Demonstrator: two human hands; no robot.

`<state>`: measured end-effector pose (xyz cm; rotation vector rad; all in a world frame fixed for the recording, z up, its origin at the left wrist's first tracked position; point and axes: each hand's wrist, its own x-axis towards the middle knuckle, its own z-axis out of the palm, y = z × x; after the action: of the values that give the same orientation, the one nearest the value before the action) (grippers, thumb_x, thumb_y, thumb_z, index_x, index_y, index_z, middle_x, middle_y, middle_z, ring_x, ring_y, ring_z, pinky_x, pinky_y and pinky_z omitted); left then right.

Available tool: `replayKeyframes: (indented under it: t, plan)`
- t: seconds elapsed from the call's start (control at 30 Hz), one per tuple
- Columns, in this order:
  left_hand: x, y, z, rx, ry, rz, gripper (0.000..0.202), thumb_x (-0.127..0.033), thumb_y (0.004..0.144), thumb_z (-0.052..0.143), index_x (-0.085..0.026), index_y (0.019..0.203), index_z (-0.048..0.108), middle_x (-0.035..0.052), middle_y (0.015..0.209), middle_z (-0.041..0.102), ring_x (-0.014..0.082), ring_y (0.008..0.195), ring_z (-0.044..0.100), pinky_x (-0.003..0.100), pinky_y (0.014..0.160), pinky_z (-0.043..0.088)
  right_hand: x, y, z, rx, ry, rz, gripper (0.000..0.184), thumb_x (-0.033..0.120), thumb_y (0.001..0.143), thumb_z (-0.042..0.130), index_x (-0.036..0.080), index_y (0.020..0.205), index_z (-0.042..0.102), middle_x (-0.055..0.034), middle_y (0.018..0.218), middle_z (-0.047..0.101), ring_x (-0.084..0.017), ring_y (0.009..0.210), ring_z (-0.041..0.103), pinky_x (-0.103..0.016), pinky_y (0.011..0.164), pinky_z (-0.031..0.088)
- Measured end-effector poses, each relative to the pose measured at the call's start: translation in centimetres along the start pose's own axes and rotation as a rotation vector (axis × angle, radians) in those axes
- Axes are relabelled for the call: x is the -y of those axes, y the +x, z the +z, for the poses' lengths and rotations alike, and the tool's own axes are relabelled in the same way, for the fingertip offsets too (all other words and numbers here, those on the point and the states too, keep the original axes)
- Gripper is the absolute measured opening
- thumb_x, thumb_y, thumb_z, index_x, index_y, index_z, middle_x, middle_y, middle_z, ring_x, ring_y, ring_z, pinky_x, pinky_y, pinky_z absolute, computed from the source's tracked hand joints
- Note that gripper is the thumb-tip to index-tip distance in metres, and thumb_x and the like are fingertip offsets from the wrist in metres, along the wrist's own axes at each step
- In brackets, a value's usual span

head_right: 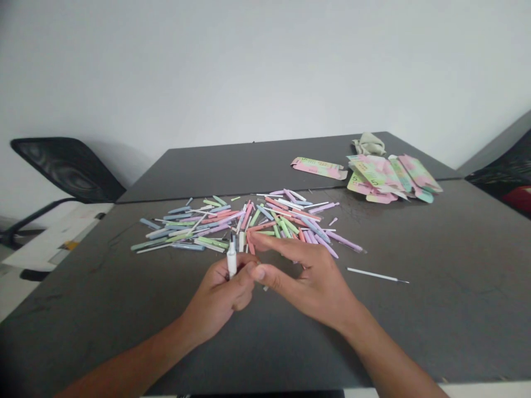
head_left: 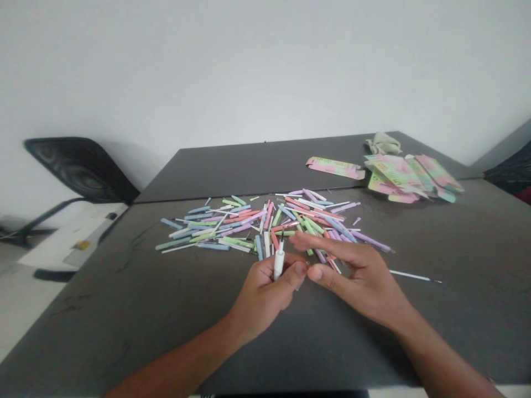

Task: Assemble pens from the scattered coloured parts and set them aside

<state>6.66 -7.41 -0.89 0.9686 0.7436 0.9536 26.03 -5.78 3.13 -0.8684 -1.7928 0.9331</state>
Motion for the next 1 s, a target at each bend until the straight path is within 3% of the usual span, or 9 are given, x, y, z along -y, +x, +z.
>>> replayKeyframes:
  t: [0.07,0.17,0.27,0.47,0.63,0.8,1.0]
  plan:
    - [-0.1,0.1,-0.1,0.007,-0.024,0.006,0.041,-0.058,0.095,0.076,-0.018,0.09,0.066,-0.0132,0.053,0.029,0.0044,0.042,0.018,0.02,0.041,0.017,-0.4,0.0,-0.4,0.019,-0.022,-0.031,0.032,0.028,0.094,0.082,0.03,0.126,0.083,-0.0034,0.116,0.086,-0.023,0.102,0.083,-0.035,0.094,0.067]
    - [-0.2,0.3,-0.2,0.017,-0.051,0.014,0.041,-0.057,0.094,0.077,-0.018,0.09,0.067,-0.0138,0.053,0.028,0.0035,0.041,0.016,0.019,0.039,0.017,-0.5,0.0,-0.3,0.032,-0.007,-0.062,0.027,0.024,0.095,0.081,0.031,0.121,0.085,-0.0011,0.1,0.088,-0.018,0.079,0.082,-0.028,0.072,0.067]
    - [-0.2,0.4,-0.4,0.016,-0.064,0.026,0.041,-0.056,0.092,0.081,-0.018,0.086,0.067,-0.0134,0.054,0.03,0.0028,0.042,0.017,0.018,0.04,0.018,-0.2,0.2,-0.1,0.001,0.021,-0.06,0.025,0.023,0.094,0.081,0.03,0.118,0.086,-0.0018,0.101,0.088,-0.019,0.081,0.081,-0.029,0.075,0.065]
    - [-0.2,0.6,-0.9,0.032,-0.051,0.01,0.043,-0.055,0.089,0.085,-0.015,0.08,0.069,-0.0128,0.052,0.031,0.0019,0.042,0.019,0.018,0.04,0.018,0.5,0.6,-0.7,0.077,0.022,-0.026,0.01,0.026,0.097,0.078,0.023,0.1,0.087,-0.0022,0.089,0.086,-0.016,0.078,0.076,-0.027,0.073,0.059]
    - [-0.1,0.1,-0.6,0.116,-0.052,0.0,0.042,-0.054,0.093,0.081,-0.013,0.089,0.074,-0.0133,0.051,0.029,0.002,0.04,0.018,0.017,0.04,0.016,1.0,0.9,-1.4,-0.047,0.069,0.12,0.015,0.036,0.095,0.08,0.022,0.092,0.085,-0.0033,0.084,0.082,-0.015,0.072,0.071,-0.025,0.065,0.055]
    - [0.7,-0.5,-0.3,0.226,-0.135,-0.011,0.056,-0.071,0.095,0.067,-0.018,0.077,0.058,-0.0135,0.049,0.025,0.0041,0.039,0.015,0.018,0.038,0.016,2.3,2.0,-1.4,-0.105,0.204,0.104,0.014,0.037,0.094,0.081,0.024,0.09,0.084,0.0003,0.068,0.073,-0.011,0.059,0.06,-0.021,0.051,0.046]
    - [1.0,-0.8,-0.2,0.238,-0.178,-0.027,0.056,-0.068,0.101,0.059,-0.021,0.072,0.046,-0.0122,0.051,0.026,0.0053,0.04,0.016,0.018,0.039,0.018,2.4,2.2,-1.0,-0.149,0.127,0.017,0.006,0.027,0.091,0.082,0.025,0.085,0.084,0.002,0.065,0.072,-0.009,0.051,0.051,-0.022,0.044,0.036]
